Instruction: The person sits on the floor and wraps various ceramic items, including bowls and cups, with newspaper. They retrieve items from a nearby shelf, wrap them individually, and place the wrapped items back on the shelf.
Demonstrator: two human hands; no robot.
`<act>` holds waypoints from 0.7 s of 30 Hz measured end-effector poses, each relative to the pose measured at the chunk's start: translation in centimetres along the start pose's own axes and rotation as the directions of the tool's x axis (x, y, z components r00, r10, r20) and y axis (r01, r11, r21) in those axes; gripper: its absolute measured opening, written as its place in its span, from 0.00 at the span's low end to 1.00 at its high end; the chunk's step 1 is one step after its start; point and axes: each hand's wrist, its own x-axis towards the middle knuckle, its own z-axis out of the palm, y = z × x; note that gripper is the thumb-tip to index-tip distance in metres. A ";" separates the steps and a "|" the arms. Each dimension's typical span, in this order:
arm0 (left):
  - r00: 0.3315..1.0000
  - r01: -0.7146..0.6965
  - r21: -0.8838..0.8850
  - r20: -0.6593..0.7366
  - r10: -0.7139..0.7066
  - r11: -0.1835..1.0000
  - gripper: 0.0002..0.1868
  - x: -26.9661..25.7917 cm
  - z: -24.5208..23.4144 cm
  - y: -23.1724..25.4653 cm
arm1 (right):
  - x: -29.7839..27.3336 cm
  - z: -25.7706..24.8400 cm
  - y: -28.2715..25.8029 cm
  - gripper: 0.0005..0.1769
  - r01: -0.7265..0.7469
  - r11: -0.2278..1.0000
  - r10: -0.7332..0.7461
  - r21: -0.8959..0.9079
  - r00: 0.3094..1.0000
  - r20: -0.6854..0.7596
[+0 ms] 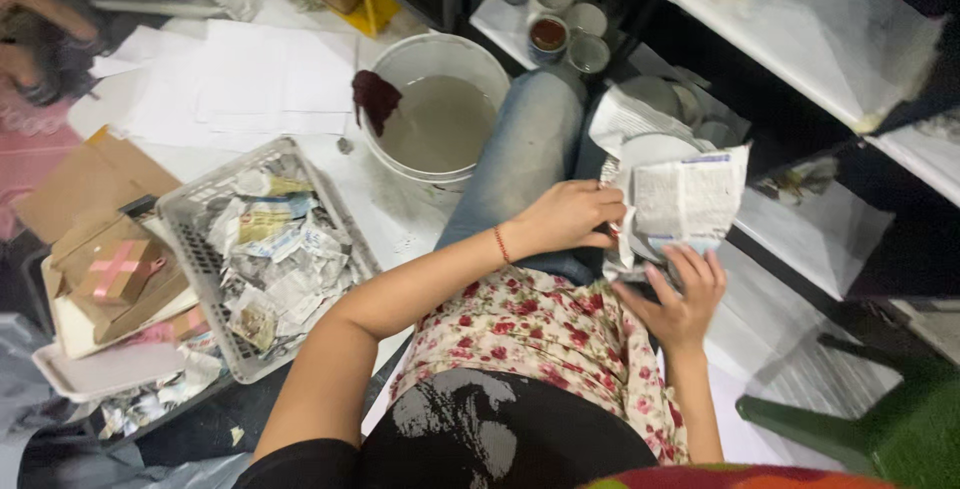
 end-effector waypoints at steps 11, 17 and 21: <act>0.999 -0.021 -0.034 0.040 0.023 0.999 0.20 0.2 -2.1 0.9 | 3.8 0.6 0.5 0.05 -0.462 0.757 0.543 0.462 0.838 -0.051; 0.995 -0.034 -0.015 -0.099 0.033 0.999 0.31 -0.1 -2.0 1.8 | 5.9 0.1 0.2 0.06 -0.600 0.560 0.696 0.572 0.715 0.068; 0.990 0.049 0.005 -0.130 -0.048 0.999 0.26 -0.8 -0.4 2.2 | 6.8 -0.4 -0.5 0.06 -0.653 0.614 0.675 0.443 0.726 0.134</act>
